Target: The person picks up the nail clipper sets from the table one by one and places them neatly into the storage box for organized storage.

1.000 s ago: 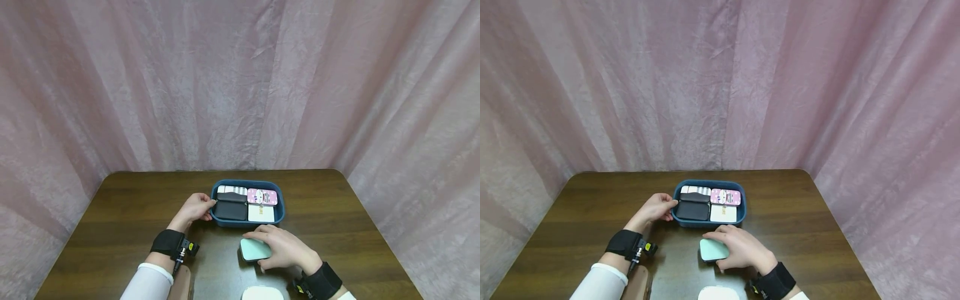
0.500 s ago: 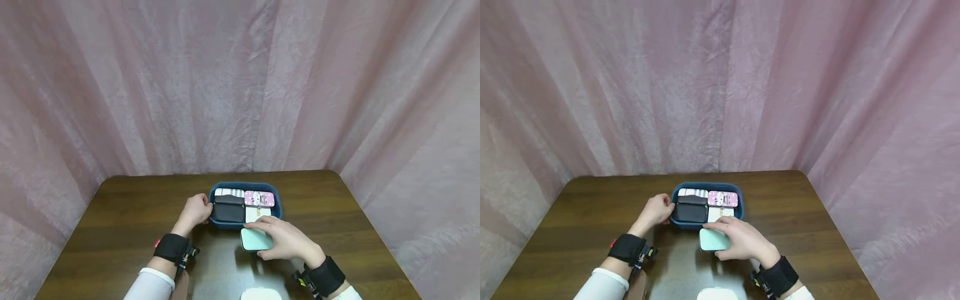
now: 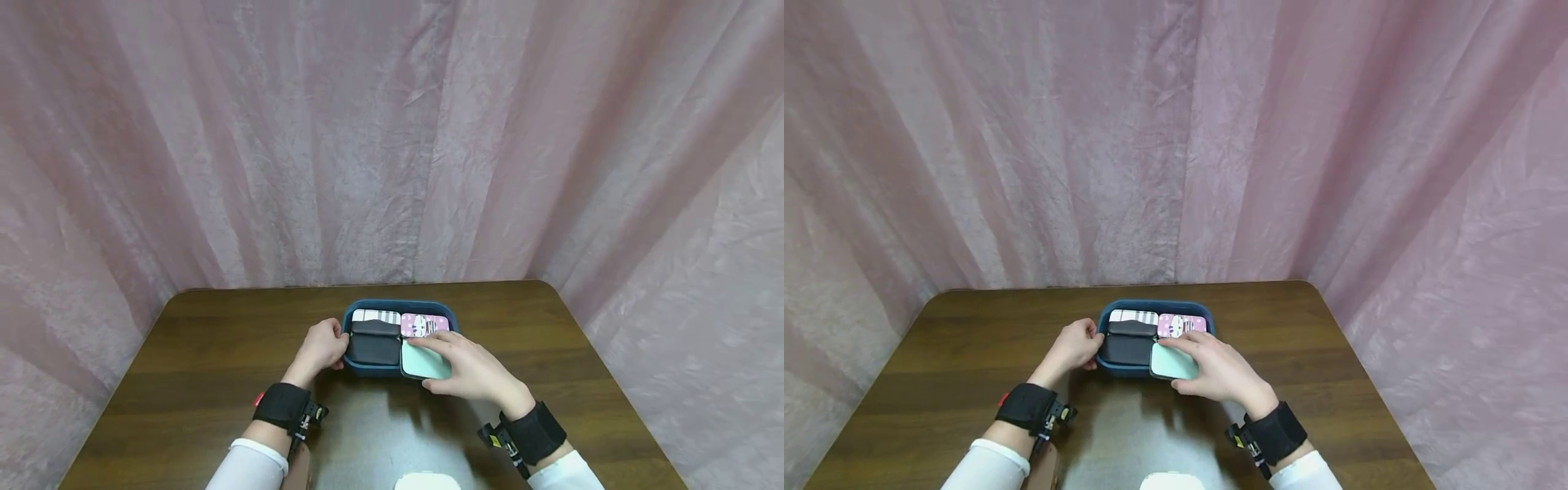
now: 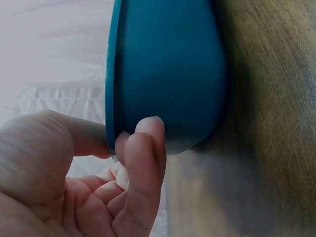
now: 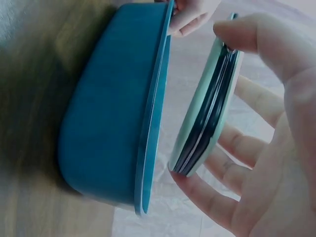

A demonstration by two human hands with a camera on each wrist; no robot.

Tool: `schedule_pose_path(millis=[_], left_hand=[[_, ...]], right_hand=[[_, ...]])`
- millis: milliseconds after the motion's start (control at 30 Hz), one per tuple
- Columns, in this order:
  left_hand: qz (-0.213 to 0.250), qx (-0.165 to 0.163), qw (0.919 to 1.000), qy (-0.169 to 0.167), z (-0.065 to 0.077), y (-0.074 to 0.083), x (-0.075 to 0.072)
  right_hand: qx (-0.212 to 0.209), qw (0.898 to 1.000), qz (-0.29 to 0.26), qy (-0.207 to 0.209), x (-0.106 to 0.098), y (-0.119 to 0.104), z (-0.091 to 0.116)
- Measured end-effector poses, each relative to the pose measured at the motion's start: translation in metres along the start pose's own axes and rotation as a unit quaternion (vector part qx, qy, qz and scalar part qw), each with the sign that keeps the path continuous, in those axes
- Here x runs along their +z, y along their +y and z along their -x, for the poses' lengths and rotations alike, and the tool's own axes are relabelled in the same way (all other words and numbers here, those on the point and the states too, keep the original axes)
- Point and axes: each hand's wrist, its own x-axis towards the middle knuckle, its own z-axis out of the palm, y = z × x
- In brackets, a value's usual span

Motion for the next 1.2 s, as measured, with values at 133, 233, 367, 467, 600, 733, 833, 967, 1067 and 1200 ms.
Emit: schedule_pose_path(millis=[133,233,367,467,600,733,833,967,1067,1200], left_hand=[[0.014,-0.002,0.9999,0.001,-0.001,-0.001,0.001],[0.021,-0.009,0.9997,0.0,-0.002,-0.003,0.003],[0.027,-0.011,0.9996,0.001,-0.003,-0.005,0.004],[0.031,-0.007,0.9995,0.002,-0.003,-0.005,0.004],[0.034,-0.007,0.9994,0.002,-0.003,-0.005,0.003],[0.038,-0.011,0.9992,-0.002,-0.005,-0.005,0.003],[0.04,-0.014,0.9991,-0.005,-0.006,-0.006,0.003],[0.039,-0.009,0.9992,-0.005,-0.007,-0.007,0.002],[0.04,-0.006,0.9992,-0.004,-0.006,-0.008,0.002],[0.043,-0.011,0.999,-0.006,-0.006,-0.008,0.002]], right_hand=[[0.013,1.0,0.005,0.005,0.0,0.004,-0.008],[0.016,1.0,0.006,0.0,0.003,0.006,-0.013],[0.026,1.0,0.007,-0.006,0.006,0.008,-0.019],[0.035,0.999,0.006,-0.007,0.008,0.01,-0.023],[0.045,0.999,0.019,-0.01,0.01,0.012,-0.028],[0.057,0.998,0.029,-0.018,0.012,0.013,-0.032],[0.062,0.997,0.034,-0.029,0.013,0.015,-0.035],[0.056,0.997,0.042,-0.043,0.013,0.018,-0.038],[0.051,0.996,0.043,-0.052,0.011,0.02,-0.04],[0.048,0.996,0.031,-0.07,0.009,0.023,-0.041]])
